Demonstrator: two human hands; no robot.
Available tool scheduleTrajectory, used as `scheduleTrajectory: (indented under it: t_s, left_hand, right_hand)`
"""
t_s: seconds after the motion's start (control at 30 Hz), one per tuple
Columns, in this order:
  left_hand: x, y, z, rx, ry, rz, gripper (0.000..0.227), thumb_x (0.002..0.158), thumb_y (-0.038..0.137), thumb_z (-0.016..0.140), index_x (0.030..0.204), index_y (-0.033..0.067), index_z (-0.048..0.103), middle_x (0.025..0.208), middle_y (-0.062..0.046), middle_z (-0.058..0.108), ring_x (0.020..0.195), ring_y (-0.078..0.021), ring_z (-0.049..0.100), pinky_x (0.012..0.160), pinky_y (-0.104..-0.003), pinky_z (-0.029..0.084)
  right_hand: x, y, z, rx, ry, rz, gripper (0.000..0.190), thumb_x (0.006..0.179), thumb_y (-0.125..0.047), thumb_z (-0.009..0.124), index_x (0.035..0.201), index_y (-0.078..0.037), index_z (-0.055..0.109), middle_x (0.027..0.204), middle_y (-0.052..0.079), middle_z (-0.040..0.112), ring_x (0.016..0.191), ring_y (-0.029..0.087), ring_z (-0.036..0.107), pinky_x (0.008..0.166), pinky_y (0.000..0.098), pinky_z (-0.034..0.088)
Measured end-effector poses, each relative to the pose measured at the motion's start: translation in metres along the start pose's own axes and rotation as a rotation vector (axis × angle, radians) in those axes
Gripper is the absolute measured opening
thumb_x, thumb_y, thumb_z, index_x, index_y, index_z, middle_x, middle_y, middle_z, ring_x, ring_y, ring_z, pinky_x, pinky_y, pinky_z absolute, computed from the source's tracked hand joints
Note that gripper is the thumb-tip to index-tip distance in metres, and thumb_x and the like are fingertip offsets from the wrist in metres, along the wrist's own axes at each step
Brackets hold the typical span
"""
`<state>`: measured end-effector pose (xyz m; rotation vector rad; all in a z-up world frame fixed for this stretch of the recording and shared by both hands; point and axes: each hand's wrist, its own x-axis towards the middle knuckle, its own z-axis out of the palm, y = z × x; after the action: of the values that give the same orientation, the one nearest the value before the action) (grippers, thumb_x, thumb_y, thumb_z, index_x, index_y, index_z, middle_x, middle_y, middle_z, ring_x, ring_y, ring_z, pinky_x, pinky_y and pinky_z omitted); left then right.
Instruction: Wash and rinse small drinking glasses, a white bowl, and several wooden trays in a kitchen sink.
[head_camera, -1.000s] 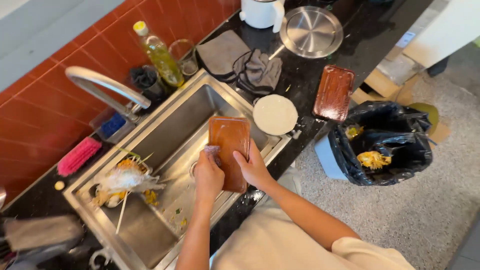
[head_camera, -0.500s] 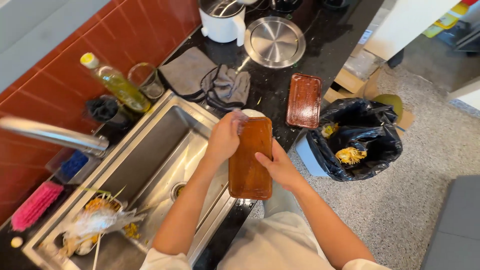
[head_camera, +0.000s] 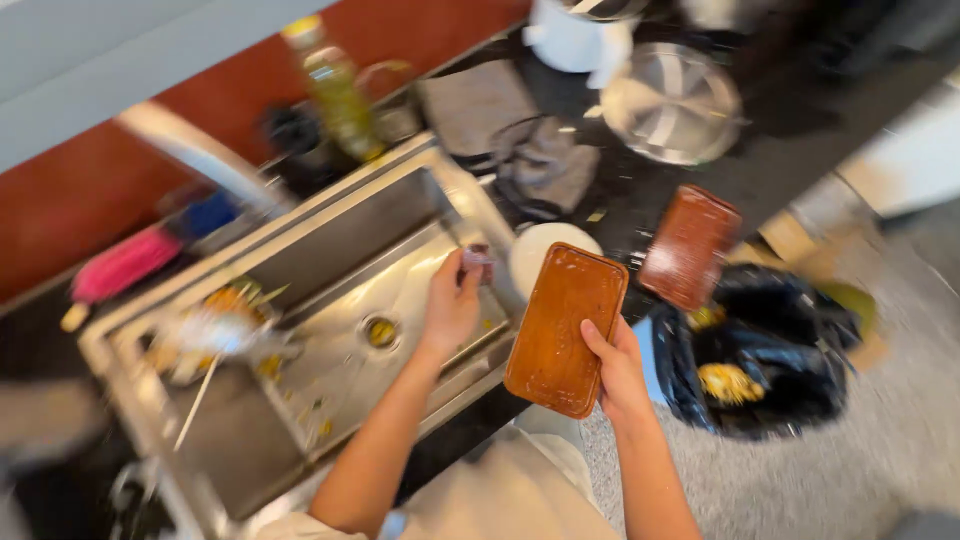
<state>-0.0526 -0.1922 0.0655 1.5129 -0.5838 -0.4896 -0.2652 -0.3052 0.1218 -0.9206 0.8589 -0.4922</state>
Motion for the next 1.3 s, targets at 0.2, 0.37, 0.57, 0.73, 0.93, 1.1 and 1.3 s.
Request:
scheduleTrajectory:
  t_s: [0.2,0.37,0.57,0.73,0.93,1.1,1.3]
  left_hand:
    - [-0.026,0.023,-0.176,0.294,0.368,0.078,0.018,0.101,0.006,0.058,0.117,0.0010,0.066,0.094,-0.006,0.073,0.082,-0.0119,0.067,0.075,-0.028,0.054]
    - [-0.017,0.067,-0.265,0.541,0.580,0.053,0.018,0.100,0.014,0.062,0.111,0.0017,0.068,0.092,-0.013,0.069,0.084,-0.0269,0.066,0.077,-0.037,0.053]
    - [0.046,0.053,-0.321,0.944,0.679,-0.064,0.040,0.094,0.030,0.072,0.124,0.0057,0.061,0.118,-0.021,0.061,0.112,-0.0418,0.057,0.092,-0.052,0.048]
    - [0.037,0.031,-0.270,1.125,0.710,0.095,0.065,0.087,0.027,0.077,0.141,0.0045,0.048,0.142,-0.021,0.048,0.124,-0.0443,0.051,0.092,-0.053,0.050]
    - [0.085,-0.007,-0.247,0.798,0.359,0.082,0.033,0.084,0.025,0.081,0.109,0.0048,0.075,0.143,-0.017,0.052,0.113,-0.0359,0.066,0.094,-0.044,0.055]
    - [0.133,-0.040,-0.242,0.440,0.383,0.128,0.027,0.080,0.017,0.081,0.104,0.0047,0.079,0.140,-0.013,0.059,0.093,-0.0265,0.075,0.088,-0.037,0.058]
    - [0.077,-0.073,-0.214,0.458,0.455,0.091,0.026,0.083,0.010,0.073,0.107,0.0002,0.076,0.126,-0.014,0.067,0.085,-0.0225,0.074,0.079,-0.035,0.059]
  right_hand:
    - [0.016,0.042,0.077,-0.056,-0.240,0.133,0.041,0.098,-0.013,0.060,0.138,-0.004,0.056,0.128,0.007,0.067,0.112,0.019,0.066,0.093,0.0358,0.055]
    - [0.033,0.071,0.141,-0.048,-0.430,0.205,0.039,0.099,-0.019,0.059,0.136,-0.006,0.057,0.127,0.006,0.067,0.114,0.019,0.066,0.095,0.0365,0.055]
    - [0.063,0.105,0.190,-0.016,-0.522,0.218,0.037,0.102,-0.024,0.058,0.136,-0.009,0.056,0.129,0.005,0.066,0.117,0.019,0.064,0.100,0.0370,0.052]
    - [0.087,0.110,0.184,0.033,-0.550,0.144,0.037,0.102,-0.023,0.058,0.137,-0.011,0.053,0.133,0.004,0.064,0.121,0.019,0.061,0.103,0.0366,0.049]
    - [0.103,0.112,0.164,0.008,-0.480,0.262,0.041,0.101,-0.023,0.057,0.139,-0.014,0.050,0.133,0.004,0.062,0.122,0.022,0.060,0.101,0.0415,0.050]
    - [0.127,0.132,0.159,0.070,-0.545,0.276,0.041,0.102,-0.022,0.061,0.139,-0.010,0.051,0.136,0.008,0.063,0.125,0.025,0.061,0.106,0.0427,0.050]
    - [0.135,0.127,0.189,0.008,-0.545,0.329,0.039,0.100,-0.020,0.059,0.138,-0.015,0.053,0.133,0.006,0.063,0.120,0.024,0.062,0.100,0.0423,0.053]
